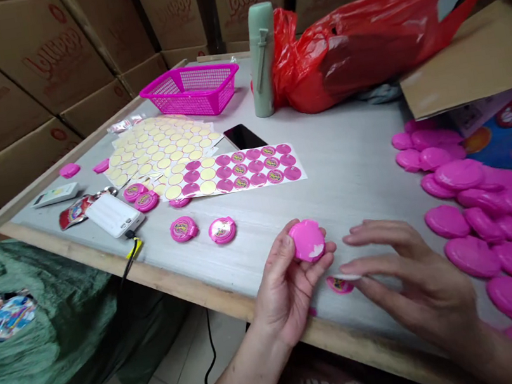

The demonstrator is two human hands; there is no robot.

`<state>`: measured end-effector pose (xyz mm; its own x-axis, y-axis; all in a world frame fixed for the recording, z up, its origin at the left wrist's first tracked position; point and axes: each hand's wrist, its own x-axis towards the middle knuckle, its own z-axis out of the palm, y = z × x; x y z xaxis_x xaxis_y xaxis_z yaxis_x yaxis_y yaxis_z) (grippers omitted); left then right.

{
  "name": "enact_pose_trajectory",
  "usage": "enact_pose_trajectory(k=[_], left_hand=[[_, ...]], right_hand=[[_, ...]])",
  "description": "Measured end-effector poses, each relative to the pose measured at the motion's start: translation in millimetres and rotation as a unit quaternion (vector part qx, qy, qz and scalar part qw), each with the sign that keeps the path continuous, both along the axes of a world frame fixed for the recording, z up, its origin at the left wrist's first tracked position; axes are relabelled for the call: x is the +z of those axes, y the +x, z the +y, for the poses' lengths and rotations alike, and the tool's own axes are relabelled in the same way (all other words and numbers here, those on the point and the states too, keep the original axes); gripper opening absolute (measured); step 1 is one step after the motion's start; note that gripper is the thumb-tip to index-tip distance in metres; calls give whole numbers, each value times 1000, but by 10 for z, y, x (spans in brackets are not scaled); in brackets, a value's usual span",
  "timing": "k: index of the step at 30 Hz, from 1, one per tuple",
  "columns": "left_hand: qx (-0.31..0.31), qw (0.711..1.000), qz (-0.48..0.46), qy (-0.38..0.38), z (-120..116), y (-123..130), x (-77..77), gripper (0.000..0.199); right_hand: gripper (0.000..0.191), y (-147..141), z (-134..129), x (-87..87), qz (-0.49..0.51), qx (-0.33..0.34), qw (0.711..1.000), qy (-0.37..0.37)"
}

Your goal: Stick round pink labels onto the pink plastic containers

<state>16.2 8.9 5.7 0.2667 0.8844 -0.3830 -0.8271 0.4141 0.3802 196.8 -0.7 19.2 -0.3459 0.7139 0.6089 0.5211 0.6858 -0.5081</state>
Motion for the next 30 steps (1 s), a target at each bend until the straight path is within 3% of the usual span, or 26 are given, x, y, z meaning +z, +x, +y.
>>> enact_pose_trajectory(k=[4, 11, 15, 23, 30], left_hand=[[-6, 1000, 7, 26, -36, 20, 1, 31], [-8, 1000, 1, -4, -42, 37, 9, 28], [-12, 999, 23, 23, -73, 55, 9, 27], [-39, 997, 53, 51, -111, 77, 38, 28], [-52, 994, 79, 62, -123, 87, 26, 29]], right_hand=[[12, 7, 82, -69, 98, -37, 980, -169], [3, 30, 141, -84, 137, -70, 947, -282], [11, -3, 145, -10, 130, -80, 942, -298], [10, -47, 102, 100, 38, -61, 965, -253], [9, -54, 102, 117, 49, -78, 963, -253]])
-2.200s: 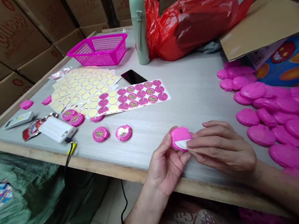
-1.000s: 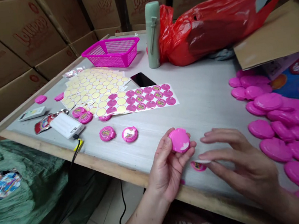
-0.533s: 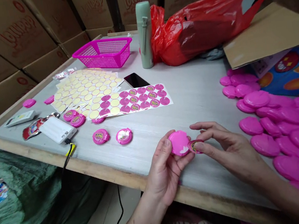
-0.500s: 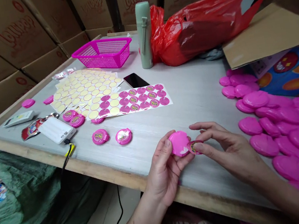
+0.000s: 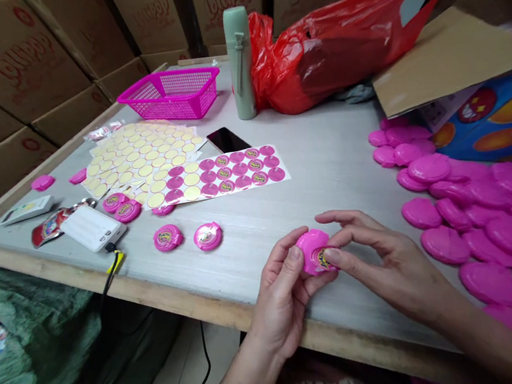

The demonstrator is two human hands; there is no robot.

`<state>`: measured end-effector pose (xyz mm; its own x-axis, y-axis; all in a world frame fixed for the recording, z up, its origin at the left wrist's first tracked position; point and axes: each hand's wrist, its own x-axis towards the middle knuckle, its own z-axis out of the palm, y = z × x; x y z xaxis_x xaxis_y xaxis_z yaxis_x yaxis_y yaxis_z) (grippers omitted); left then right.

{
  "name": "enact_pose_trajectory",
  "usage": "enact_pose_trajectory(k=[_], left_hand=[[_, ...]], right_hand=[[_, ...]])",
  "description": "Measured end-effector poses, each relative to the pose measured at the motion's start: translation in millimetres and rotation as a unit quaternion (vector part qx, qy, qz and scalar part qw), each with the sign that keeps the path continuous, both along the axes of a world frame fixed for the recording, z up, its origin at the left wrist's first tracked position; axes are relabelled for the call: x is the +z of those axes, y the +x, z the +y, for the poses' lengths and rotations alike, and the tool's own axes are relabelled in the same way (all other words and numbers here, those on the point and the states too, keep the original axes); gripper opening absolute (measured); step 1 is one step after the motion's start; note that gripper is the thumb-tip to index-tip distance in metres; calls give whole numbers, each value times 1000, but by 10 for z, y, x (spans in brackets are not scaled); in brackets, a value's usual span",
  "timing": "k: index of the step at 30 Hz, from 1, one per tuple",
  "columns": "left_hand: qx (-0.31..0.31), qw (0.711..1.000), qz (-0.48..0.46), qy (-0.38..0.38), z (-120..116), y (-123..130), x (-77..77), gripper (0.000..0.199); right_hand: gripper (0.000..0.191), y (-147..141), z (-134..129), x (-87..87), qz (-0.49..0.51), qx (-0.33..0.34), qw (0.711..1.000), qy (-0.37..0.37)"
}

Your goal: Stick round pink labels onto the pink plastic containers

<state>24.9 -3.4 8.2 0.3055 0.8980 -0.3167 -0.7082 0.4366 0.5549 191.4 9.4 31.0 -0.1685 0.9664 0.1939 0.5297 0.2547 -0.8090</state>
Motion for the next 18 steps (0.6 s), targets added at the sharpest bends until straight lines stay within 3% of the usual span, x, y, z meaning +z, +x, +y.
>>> enact_pose_trajectory(k=[18], left_hand=[[1, 1000, 14, 14, -9, 13, 14, 27]], right_hand=[[14, -82, -15, -7, 31, -50, 998, -18]])
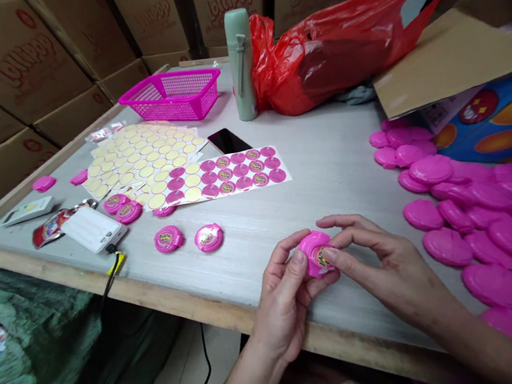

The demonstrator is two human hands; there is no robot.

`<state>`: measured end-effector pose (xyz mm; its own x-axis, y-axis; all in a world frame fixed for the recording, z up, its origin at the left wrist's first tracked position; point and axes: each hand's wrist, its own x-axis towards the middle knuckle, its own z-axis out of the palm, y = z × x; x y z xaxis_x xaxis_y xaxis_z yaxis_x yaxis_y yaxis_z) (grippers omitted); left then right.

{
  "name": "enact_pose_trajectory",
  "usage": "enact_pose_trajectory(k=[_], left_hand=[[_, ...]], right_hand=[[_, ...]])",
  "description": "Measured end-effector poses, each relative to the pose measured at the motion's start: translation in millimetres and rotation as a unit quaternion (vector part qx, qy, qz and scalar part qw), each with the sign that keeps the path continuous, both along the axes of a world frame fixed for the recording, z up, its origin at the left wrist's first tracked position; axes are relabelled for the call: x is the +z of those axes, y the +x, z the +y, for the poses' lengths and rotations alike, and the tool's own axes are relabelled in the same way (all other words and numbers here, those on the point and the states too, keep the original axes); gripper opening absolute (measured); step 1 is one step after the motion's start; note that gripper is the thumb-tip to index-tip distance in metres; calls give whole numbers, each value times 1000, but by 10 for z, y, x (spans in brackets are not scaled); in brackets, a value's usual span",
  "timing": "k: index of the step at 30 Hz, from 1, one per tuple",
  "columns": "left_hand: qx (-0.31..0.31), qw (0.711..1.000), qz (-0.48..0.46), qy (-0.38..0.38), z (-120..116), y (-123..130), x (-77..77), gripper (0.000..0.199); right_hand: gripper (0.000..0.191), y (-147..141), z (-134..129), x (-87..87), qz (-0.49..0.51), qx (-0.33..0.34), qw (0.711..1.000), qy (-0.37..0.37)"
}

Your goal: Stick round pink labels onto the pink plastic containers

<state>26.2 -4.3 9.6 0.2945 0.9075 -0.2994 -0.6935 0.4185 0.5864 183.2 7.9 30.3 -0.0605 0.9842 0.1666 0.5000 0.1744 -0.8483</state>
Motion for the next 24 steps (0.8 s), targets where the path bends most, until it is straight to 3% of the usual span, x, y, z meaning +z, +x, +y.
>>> enact_pose_trajectory(k=[24], left_hand=[[15, 999, 34, 6, -5, 23, 19, 18]], right_hand=[[12, -81, 7, -34, -13, 2, 1000, 14]])
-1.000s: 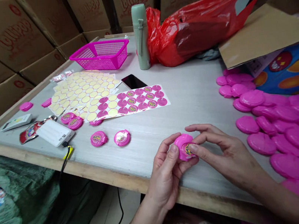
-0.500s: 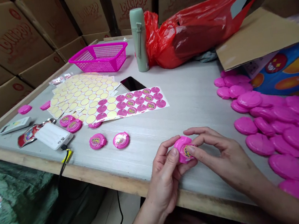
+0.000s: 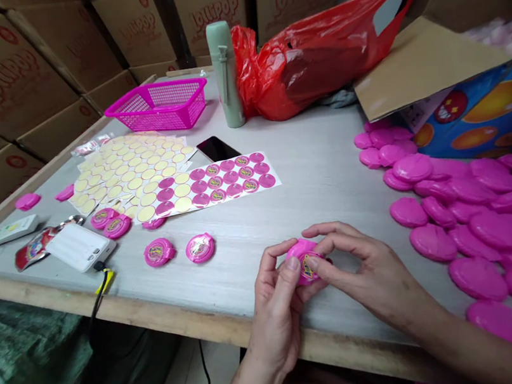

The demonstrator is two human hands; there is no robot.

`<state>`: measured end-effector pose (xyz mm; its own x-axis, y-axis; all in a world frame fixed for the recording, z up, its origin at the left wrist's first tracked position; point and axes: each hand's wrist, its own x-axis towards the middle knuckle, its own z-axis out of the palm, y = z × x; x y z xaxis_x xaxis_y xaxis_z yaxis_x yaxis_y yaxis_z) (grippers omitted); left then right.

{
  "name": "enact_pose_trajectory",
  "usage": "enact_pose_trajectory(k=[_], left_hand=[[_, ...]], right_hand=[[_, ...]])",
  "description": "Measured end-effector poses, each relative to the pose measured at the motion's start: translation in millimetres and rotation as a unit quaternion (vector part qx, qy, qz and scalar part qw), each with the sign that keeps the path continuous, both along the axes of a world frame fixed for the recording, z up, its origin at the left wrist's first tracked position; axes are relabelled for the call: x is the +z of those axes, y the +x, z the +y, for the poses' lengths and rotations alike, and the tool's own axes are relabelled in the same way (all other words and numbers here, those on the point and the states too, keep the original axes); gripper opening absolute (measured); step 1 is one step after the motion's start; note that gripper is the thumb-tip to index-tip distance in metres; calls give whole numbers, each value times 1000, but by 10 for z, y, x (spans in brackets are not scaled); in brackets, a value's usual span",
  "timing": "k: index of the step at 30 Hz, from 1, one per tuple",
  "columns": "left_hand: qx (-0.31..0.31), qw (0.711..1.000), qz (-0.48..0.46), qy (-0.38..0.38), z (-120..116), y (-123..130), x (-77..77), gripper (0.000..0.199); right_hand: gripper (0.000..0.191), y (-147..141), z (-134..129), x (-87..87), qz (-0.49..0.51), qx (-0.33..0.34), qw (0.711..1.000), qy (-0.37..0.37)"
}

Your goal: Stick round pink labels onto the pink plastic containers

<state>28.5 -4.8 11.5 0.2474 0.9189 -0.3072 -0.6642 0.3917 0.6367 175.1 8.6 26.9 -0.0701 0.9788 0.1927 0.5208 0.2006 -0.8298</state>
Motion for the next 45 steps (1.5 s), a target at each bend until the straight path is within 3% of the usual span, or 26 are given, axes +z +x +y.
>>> enact_pose_trajectory(k=[7, 14, 24, 32, 45], left_hand=[[-19, 999, -26, -32, 47, -14, 1, 19], [-11, 1000, -16, -18, 22, -3, -10, 17], [-9, 1000, 9, 13, -1, 9, -42, 18], [-29, 997, 55, 46, -19, 14, -20, 24], [-34, 996, 56, 54, -50, 4, -66, 24]], right_hand=[[15, 38, 29, 38, 41, 31, 997, -62], [14, 69, 23, 2, 2, 24, 1000, -18], [14, 36, 22, 48, -12, 10, 998, -59], [13, 44, 5, 36, -50, 23, 998, -17], [9, 36, -30, 15, -128, 21, 982, 141]])
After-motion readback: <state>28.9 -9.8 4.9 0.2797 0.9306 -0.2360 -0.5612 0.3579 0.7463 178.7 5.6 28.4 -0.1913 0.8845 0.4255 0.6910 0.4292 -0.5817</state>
